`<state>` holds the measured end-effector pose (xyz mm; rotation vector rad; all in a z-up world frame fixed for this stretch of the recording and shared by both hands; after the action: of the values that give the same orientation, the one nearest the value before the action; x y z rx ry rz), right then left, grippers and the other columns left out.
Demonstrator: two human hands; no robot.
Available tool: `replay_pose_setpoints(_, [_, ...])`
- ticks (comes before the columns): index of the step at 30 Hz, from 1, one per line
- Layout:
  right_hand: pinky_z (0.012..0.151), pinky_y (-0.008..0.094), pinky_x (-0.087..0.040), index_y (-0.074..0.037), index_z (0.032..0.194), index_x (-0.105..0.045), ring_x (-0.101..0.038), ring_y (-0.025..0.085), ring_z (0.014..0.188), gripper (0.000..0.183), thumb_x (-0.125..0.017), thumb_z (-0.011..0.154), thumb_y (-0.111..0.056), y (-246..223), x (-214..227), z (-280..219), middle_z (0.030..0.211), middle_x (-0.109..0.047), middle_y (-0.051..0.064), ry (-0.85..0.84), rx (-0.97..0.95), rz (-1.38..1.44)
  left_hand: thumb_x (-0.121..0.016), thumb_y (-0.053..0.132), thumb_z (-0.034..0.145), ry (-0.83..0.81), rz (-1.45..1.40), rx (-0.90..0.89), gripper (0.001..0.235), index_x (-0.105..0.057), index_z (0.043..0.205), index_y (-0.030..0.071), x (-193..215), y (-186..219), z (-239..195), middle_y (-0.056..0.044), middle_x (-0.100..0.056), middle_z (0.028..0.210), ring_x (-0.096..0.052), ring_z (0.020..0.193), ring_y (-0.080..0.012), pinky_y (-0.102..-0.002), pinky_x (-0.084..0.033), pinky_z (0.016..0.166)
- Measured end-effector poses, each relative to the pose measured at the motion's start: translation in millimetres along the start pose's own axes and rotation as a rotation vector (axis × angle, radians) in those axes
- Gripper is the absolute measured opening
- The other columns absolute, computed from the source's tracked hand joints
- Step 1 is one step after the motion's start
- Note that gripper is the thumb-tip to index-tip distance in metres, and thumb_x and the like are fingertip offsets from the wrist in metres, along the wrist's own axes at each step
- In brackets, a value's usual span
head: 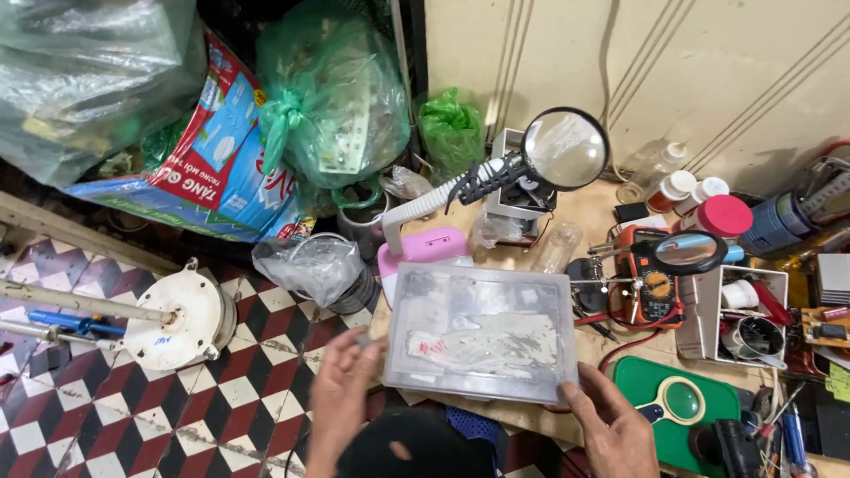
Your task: The person opens a plastic compartment box filled with electronic components, sifts through the parts with their hands, and then transfers some components into a plastic bag. They also handle small metal trays containing parts.
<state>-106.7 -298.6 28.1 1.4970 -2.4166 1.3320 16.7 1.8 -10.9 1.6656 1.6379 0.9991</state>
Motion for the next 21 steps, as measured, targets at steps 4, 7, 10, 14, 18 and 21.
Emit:
replay_pose_setpoints(4, [0.115, 0.037, -0.054, -0.013, 0.143, -0.081, -0.071, 0.018, 0.128, 0.045, -0.078, 0.099, -0.023, 5.5, -0.8, -3.0, 0.134, -0.084, 0.006, 0.043, 0.044, -0.035, -0.071, 0.017, 0.101, -0.007, -0.169, -0.091, 0.045, -0.066, 0.145, 0.009, -17.0, -11.0, -16.3, -0.021, -0.089, 0.123, -0.081, 0.121, -0.0242, -0.035, -0.062, 0.106])
replay_pose_setpoints(7, [0.108, 0.036, -0.056, -0.008, 0.144, -0.080, -0.070, 0.017, 0.117, 0.047, -0.080, 0.097, -0.017, 2.0, 2.8, -7.9, 0.130, -0.084, 0.009, 0.065, 0.132, 0.025, -0.066, 0.019, 0.103, 0.103, -0.220, -0.037, 0.043, -0.067, 0.145, 0.010, -19.0, 26.7, -43.4, -0.023, -0.087, 0.131, -0.076, 0.133, -0.0241, -0.036, -0.057, 0.112])
replay_pose_setpoints(10, [0.119, 0.035, -0.053, -0.019, 0.153, -0.072, -0.070, 0.018, 0.134, 0.061, -0.077, 0.092, -0.020, -23.4, 15.1, -25.4, 0.150, -0.076, 0.009, 0.043, 0.222, 0.036, -0.061, 0.012, 0.103, 0.090, -0.290, 0.021, 0.045, -0.063, 0.148, 0.009, -14.2, 50.2, -53.3, -0.025, -0.084, 0.134, -0.077, 0.129, -0.0342, -0.049, -0.063, 0.111])
replay_pose_setpoints(14, [0.123, 0.042, -0.049, -0.032, 0.154, -0.069, -0.065, 0.020, 0.142, 0.069, -0.068, 0.087, -0.047, -62.9, 31.9, -29.7, 0.161, -0.068, 0.000, 0.007, 0.354, -0.182, -0.064, 0.005, 0.102, 0.124, -0.526, -0.271, 0.046, -0.059, 0.146, -0.002, -14.9, 63.7, -55.9, -0.030, -0.077, 0.118, -0.076, 0.115, -0.0339, -0.041, -0.064, 0.103])
replay_pose_setpoints(18, [0.113, 0.043, -0.060, -0.027, 0.165, -0.058, -0.075, 0.020, 0.126, 0.078, -0.070, 0.089, -0.039, -94.5, 38.1, -16.1, 0.141, -0.081, 0.007, -0.052, 0.511, -0.215, -0.074, 0.004, 0.097, 0.177, -0.408, -0.135, 0.042, -0.068, 0.138, 0.002, -24.0, 59.5, -54.1, -0.021, -0.081, 0.107, -0.071, 0.088, -0.0286, -0.041, -0.059, 0.082])
replay_pose_setpoints(21, [0.088, 0.038, -0.062, -0.019, 0.155, -0.069, -0.069, 0.022, 0.099, 0.064, -0.069, 0.094, -0.040, -104.9, 41.9, 9.2, 0.138, -0.076, 0.008, -0.021, 0.673, -0.274, -0.083, 0.007, 0.093, 0.084, -0.265, 0.037, 0.052, -0.072, 0.143, 0.007, -40.2, 45.5, -50.2, -0.016, -0.079, 0.094, -0.074, 0.086, -0.0253, -0.038, -0.065, 0.089])
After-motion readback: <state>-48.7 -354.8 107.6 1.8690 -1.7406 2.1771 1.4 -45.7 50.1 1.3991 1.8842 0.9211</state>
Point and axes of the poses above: each hand's wrist, its own z-axis towards the middle knuckle, its own x-axis out of the back of the hand, y = z × x, the point moved 2 cm from there along z, towards the middle knuckle
